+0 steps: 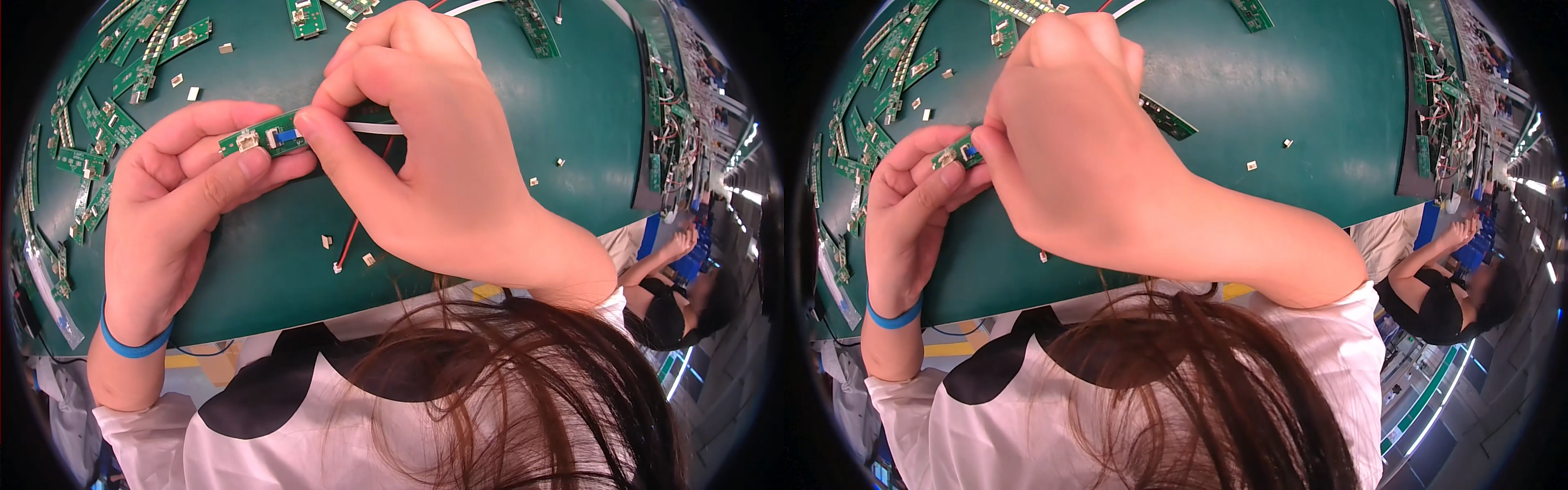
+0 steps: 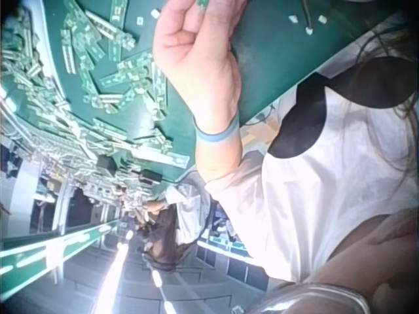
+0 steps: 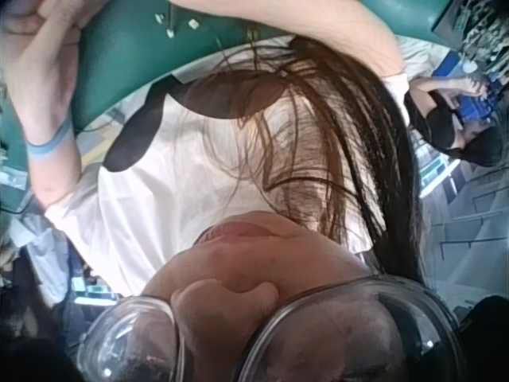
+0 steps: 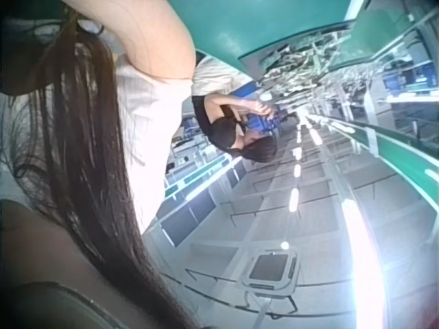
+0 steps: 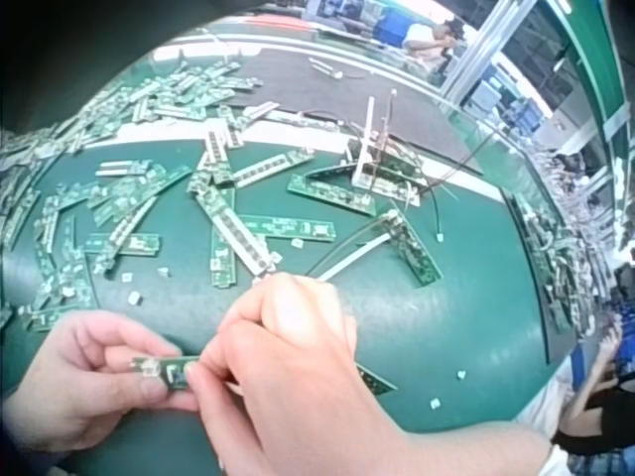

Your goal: The person connects ribbon cables and wire connectors into circuit boards by hand, then places the assembled boards onto a mat.

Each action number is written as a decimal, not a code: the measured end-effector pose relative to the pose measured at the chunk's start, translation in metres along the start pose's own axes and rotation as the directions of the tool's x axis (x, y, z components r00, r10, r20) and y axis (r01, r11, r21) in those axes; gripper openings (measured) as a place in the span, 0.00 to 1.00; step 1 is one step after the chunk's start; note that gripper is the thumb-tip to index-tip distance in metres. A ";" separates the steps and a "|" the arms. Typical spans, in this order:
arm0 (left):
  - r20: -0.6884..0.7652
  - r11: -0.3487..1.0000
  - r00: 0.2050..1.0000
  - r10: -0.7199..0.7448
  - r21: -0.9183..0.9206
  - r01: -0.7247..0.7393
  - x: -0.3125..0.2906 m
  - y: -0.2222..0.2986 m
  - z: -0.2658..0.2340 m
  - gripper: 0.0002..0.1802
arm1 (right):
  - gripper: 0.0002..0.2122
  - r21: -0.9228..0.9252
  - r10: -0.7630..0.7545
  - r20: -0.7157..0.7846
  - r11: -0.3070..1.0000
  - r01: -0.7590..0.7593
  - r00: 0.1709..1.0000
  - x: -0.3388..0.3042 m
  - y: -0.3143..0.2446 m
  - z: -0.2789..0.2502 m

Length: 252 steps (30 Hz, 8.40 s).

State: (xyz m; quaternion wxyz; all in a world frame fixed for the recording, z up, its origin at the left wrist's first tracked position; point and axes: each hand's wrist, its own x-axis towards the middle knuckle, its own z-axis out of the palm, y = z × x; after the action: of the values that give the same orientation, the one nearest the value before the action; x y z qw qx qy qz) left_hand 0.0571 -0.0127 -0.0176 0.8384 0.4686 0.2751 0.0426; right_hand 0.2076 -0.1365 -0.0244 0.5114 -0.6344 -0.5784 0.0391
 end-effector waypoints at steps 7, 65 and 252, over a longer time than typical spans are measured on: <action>-0.008 1.000 1.000 -0.009 -0.009 0.008 0.001 0.001 0.002 0.16 | 0.04 -0.024 0.001 -0.027 1.000 -0.002 1.000 -0.002 0.001 0.004; -0.066 1.000 0.997 0.031 0.006 -0.031 -0.004 0.000 0.003 0.17 | 0.03 0.060 0.125 0.134 0.989 -0.134 0.983 0.001 0.004 0.010; -0.090 0.289 0.713 0.695 0.943 -0.162 0.018 0.032 -0.029 0.26 | 0.15 -0.653 0.335 -0.700 0.057 -0.755 0.631 -0.097 0.267 -0.636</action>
State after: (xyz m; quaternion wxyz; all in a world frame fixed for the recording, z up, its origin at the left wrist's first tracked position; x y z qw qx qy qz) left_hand 0.0635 0.0328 -0.0108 0.3109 0.8641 0.3126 0.2427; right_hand 0.7689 -0.5443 0.0393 0.0921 -0.9673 -0.0881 -0.2194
